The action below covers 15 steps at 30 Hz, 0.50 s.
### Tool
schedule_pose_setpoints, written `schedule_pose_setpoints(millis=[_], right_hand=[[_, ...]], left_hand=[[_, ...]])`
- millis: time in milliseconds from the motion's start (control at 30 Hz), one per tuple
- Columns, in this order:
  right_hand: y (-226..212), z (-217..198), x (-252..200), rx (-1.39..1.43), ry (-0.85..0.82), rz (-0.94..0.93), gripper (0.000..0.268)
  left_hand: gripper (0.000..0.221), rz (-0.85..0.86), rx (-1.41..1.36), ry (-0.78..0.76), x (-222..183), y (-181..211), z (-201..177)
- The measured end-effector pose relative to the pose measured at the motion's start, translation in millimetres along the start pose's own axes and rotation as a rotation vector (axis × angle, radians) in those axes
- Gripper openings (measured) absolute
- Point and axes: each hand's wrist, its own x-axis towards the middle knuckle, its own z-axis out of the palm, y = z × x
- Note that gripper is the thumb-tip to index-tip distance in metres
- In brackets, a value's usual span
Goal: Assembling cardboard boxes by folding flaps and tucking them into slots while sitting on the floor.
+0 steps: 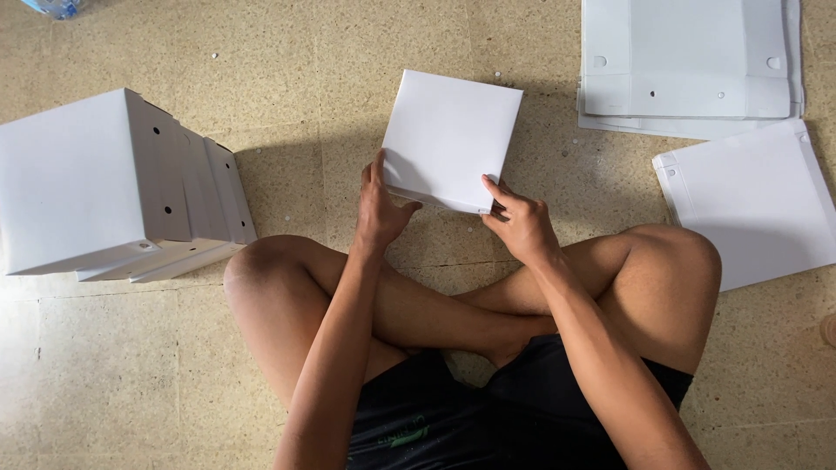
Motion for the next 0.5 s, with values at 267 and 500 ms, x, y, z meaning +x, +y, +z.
schedule_pose_setpoints(millis=[267,500], right_hand=[[20.8,13.2,5.7,-0.116,0.009,-0.134,0.069],[-3.6,5.3,3.3,0.035,-0.072,-0.089,0.075]], left_hand=[[0.113,0.014,0.054,-0.039,3.6,-5.4,4.9],[0.116,-0.009,0.009,-0.077,2.3,-3.1,-1.3]])
